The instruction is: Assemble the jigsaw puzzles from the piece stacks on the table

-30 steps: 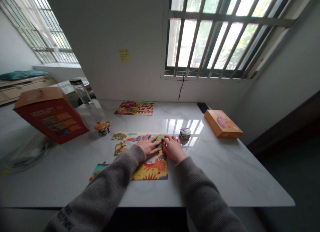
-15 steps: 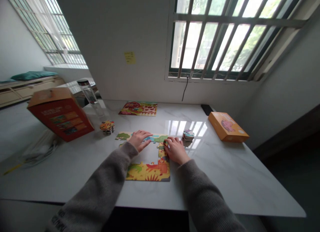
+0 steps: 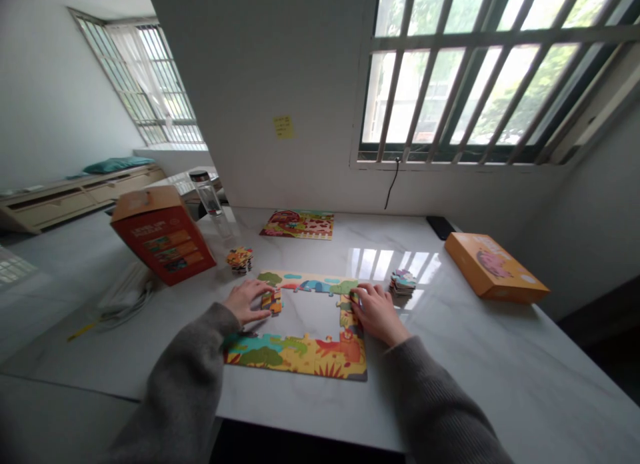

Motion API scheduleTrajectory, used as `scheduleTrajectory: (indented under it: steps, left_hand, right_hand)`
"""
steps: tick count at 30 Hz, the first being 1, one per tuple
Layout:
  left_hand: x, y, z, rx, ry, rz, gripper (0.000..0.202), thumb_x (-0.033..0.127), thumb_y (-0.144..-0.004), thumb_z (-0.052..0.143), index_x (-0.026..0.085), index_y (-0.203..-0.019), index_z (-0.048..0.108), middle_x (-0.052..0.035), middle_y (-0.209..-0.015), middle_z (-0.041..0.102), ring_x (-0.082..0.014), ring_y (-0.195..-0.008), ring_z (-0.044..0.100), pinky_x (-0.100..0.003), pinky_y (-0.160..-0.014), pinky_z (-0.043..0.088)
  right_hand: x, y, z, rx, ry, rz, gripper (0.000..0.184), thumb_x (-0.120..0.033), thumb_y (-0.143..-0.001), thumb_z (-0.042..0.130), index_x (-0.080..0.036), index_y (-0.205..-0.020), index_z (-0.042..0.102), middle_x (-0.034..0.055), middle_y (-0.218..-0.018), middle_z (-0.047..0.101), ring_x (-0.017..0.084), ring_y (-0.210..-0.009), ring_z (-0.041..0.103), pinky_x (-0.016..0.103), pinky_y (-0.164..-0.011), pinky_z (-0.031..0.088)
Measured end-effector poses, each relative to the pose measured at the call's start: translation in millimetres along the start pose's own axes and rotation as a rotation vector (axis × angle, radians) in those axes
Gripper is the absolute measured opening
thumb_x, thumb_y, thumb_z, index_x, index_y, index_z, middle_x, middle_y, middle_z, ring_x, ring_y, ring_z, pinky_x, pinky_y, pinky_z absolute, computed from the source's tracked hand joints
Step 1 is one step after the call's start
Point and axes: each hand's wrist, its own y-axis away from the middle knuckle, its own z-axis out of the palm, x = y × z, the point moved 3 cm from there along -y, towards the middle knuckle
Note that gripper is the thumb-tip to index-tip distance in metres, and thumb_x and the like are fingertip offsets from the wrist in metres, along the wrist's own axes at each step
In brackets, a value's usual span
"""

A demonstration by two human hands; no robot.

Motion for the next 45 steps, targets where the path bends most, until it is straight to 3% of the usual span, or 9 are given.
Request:
scheduleTrajectory:
  steps: [5, 12, 19, 24, 27, 31, 36, 39, 45]
  left_hand:
    - [1, 1, 11.9, -0.028, -0.042, 0.034, 0.052, 0.031, -0.068, 0.078, 0.026, -0.119, 0.066, -0.0092, -0.125, 0.063, -0.0342, -0.118, 0.055, -0.046, -0.096, 0.044]
    - [3, 0, 4.6, 0.097, 0.088, 0.181, 0.037, 0.024, -0.068, 0.078, 0.022, -0.103, 0.066, -0.0076, -0.111, 0.064, -0.0288, -0.104, 0.057, -0.046, -0.097, 0.045]
    - [49, -2, 6.5, 0.267, 0.225, 0.385, 0.028, 0.022, -0.075, 0.075, 0.022, -0.1, 0.062, -0.0085, -0.113, 0.062, -0.0261, -0.109, 0.059, -0.043, -0.099, 0.049]
    - [92, 1, 21.6, 0.349, 0.206, 0.531, 0.027, 0.026, -0.076, 0.075, 0.022, -0.1, 0.062, -0.0092, -0.118, 0.063, -0.0284, -0.115, 0.058, -0.048, -0.103, 0.047]
    - [104, 5, 25.2, 0.308, 0.214, 0.56, 0.022, 0.023, -0.079, 0.07, 0.024, -0.1, 0.062, -0.0081, -0.125, 0.063, -0.0267, -0.119, 0.059, -0.047, -0.107, 0.047]
    - [107, 8, 23.7, 0.264, 0.278, 0.553, 0.023, 0.021, -0.086, 0.061, 0.025, -0.109, 0.062, -0.0089, -0.132, 0.059, -0.0232, -0.123, 0.059, -0.041, -0.105, 0.051]
    - [100, 4, 15.7, 0.406, 0.259, 0.453, 0.026, 0.021, -0.092, 0.051, 0.023, -0.116, 0.062, -0.0098, -0.117, 0.065, -0.0245, -0.118, 0.06, -0.044, -0.104, 0.05]
    - [98, 3, 15.2, 0.384, 0.208, 0.43, 0.023, 0.03, -0.092, 0.056, 0.022, -0.113, 0.064, -0.0087, -0.107, 0.068, -0.0271, -0.113, 0.061, -0.045, -0.101, 0.048]
    - [99, 3, 20.8, 0.289, 0.153, 0.427, 0.054, 0.05, -0.081, 0.072, 0.023, -0.126, 0.059, -0.01, -0.117, 0.067, -0.0304, -0.117, 0.058, -0.046, -0.103, 0.042]
  right_hand:
    - [1, 0, 1, 0.027, 0.014, -0.018, 0.034, -0.035, -0.098, 0.047, -0.025, -0.126, 0.064, 0.0111, -0.135, 0.06, 0.031, -0.115, 0.053, 0.045, -0.09, 0.043]
    - [1, 0, 1, 0.01, 0.022, -0.026, 0.034, -0.036, -0.099, 0.047, -0.024, -0.126, 0.063, 0.0106, -0.134, 0.061, 0.031, -0.114, 0.053, 0.045, -0.09, 0.044]
    - [-9, -1, -6, 0.136, -0.022, -0.066, 0.032, -0.031, -0.098, 0.049, -0.021, -0.124, 0.064, 0.0128, -0.125, 0.064, 0.03, -0.112, 0.055, 0.044, -0.093, 0.045]
    - [-50, -1, -17, 0.235, -0.388, -0.159, 0.031, -0.024, -0.099, 0.047, -0.022, -0.126, 0.061, 0.0101, -0.114, 0.068, 0.025, -0.103, 0.059, 0.043, -0.094, 0.047]
    - [-73, -1, -14, 0.105, -0.749, -0.155, 0.041, -0.032, -0.099, 0.05, -0.022, -0.139, 0.051, 0.0045, -0.094, 0.069, 0.019, -0.082, 0.062, 0.034, -0.076, 0.051]
    - [-81, -1, -9, 0.01, -0.992, -0.115, 0.046, -0.036, -0.095, 0.056, -0.022, -0.139, 0.052, -0.0011, -0.078, 0.062, 0.015, -0.068, 0.056, 0.029, -0.065, 0.048]
    - [-78, 0, -7, -0.037, -1.117, -0.099, 0.042, -0.038, -0.092, 0.062, -0.022, -0.13, 0.06, -0.003, -0.072, 0.058, 0.013, -0.064, 0.056, 0.028, -0.062, 0.049]
    - [-77, 0, -5, -0.031, -1.17, -0.067, 0.034, -0.041, -0.089, 0.066, -0.021, -0.117, 0.063, -0.0017, -0.073, 0.062, 0.015, -0.067, 0.06, 0.029, -0.064, 0.05]
    - [-77, 0, -1, -0.005, -1.371, 0.045, 0.036, -0.049, -0.083, 0.074, -0.022, -0.096, 0.054, 0.0023, -0.081, 0.072, 0.017, -0.073, 0.067, 0.032, -0.07, 0.052]
